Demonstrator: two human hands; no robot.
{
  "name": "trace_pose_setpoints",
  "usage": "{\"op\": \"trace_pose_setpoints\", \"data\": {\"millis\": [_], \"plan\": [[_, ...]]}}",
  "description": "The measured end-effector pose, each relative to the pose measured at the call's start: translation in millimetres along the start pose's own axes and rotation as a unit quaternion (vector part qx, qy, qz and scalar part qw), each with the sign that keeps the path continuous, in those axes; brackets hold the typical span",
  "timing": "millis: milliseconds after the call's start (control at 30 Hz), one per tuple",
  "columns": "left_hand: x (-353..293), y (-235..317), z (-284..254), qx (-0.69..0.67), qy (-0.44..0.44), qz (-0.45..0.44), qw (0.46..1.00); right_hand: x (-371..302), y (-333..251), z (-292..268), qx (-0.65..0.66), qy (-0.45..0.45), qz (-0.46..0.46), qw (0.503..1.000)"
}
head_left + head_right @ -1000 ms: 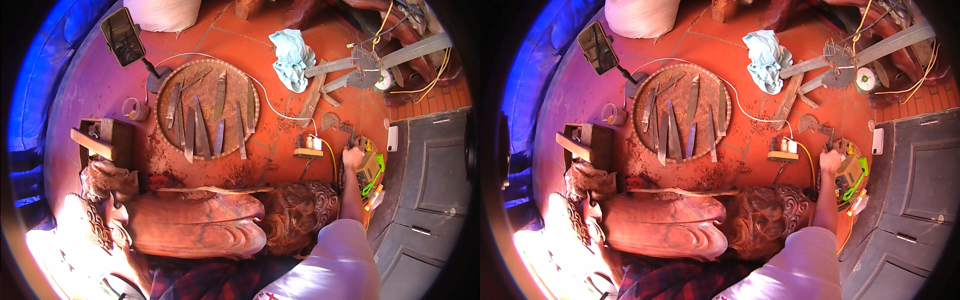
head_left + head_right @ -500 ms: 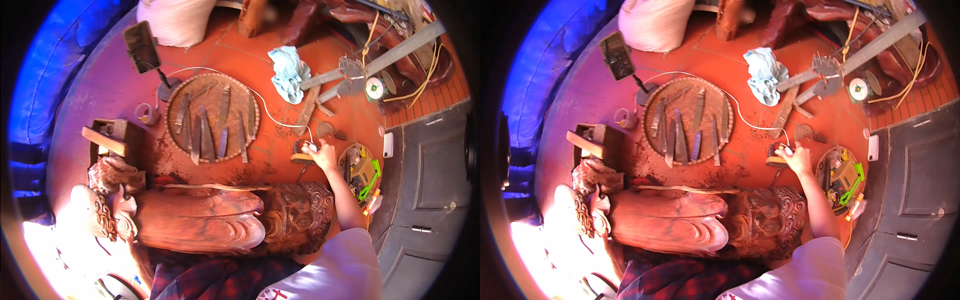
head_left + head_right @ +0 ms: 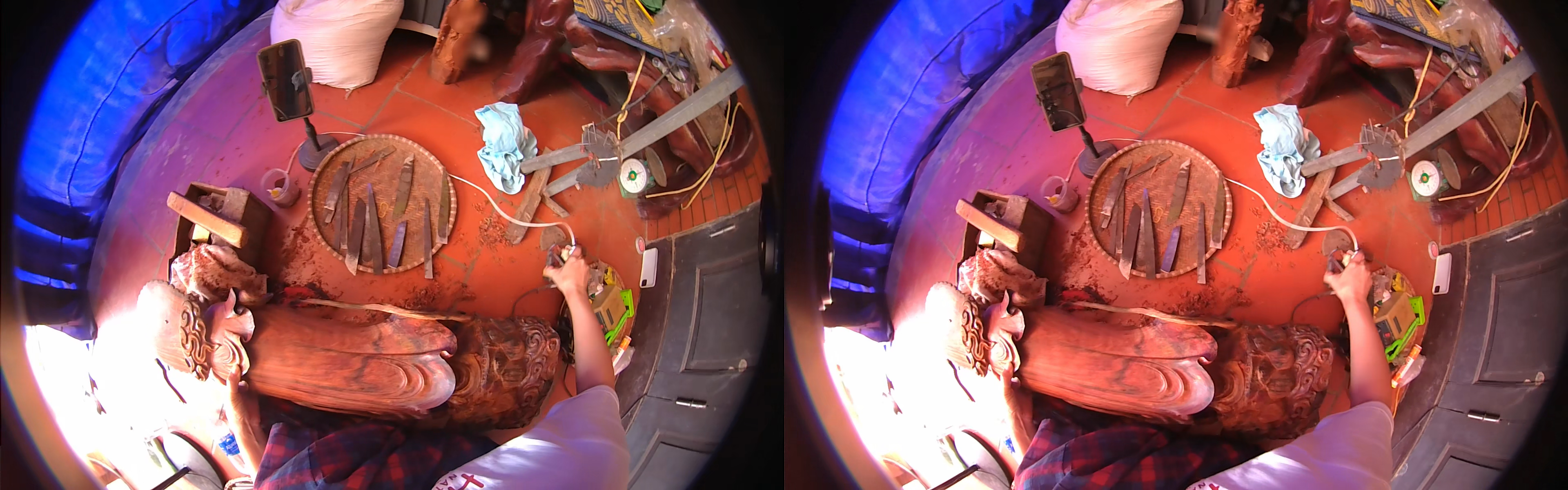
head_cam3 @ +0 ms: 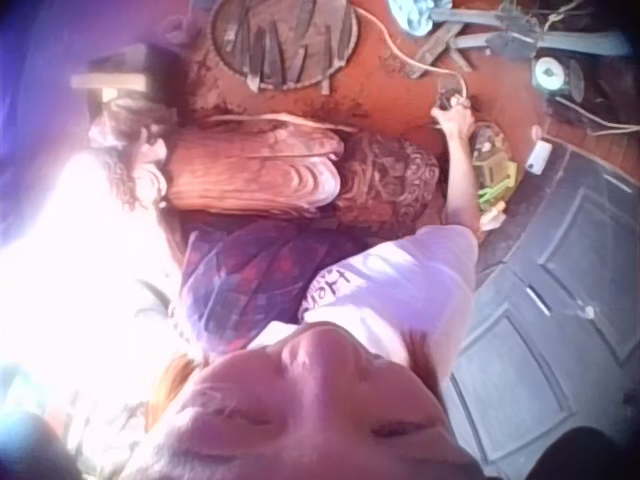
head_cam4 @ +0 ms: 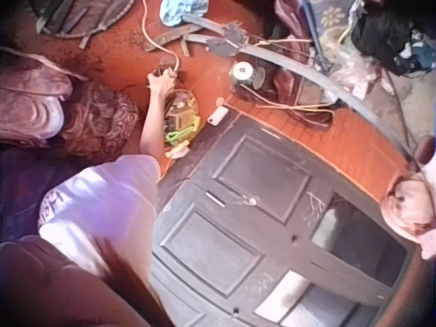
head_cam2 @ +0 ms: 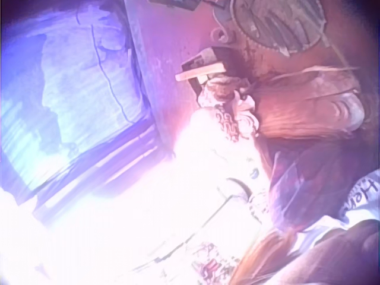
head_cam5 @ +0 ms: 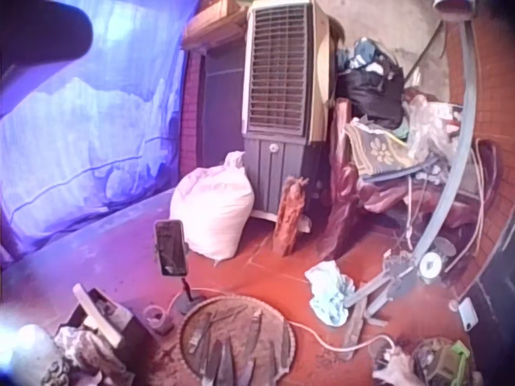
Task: The person carves intricate details into a wooden sculpture using a chisel and a wooden mallet. They repeatedly strike the chisel to shape the wood and occasionally switch tools to refine the design.
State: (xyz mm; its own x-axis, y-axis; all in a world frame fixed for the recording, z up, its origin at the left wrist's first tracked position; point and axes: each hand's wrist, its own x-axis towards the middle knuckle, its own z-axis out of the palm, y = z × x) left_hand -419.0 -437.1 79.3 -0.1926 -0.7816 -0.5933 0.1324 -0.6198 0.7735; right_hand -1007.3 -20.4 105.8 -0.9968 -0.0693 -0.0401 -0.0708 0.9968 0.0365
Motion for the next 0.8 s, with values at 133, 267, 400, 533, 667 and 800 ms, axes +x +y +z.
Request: {"op": "trace_pose_setpoints", "data": {"millis": [133,267,400,533,667,800], "plan": [[2,-1,-3,0.013,-0.037,-0.033,0.999,47,14,-9,0.018,0.04,0.104,0.994],[1,1,-10,-0.013,-0.023,-0.009,1.0,85,30,3,-0.041,0.112,0.084,0.989],[-1,2,-11,-0.004,0.002,-0.011,1.0,102,46,21,-0.099,0.077,0.059,0.99],[-10,9,3,0.016,-0.008,-0.01,1.0,110,63,43,-0.113,0.05,0.087,0.989],[-18,17,-6,0.047,0.011,0.011,0.999,106,61,55,-0.135,0.03,0.105,0.985],[-15,9,3,0.022,0.01,-0.005,1.0,121,102,62,-0.248,0.098,-0.041,0.963]]}}
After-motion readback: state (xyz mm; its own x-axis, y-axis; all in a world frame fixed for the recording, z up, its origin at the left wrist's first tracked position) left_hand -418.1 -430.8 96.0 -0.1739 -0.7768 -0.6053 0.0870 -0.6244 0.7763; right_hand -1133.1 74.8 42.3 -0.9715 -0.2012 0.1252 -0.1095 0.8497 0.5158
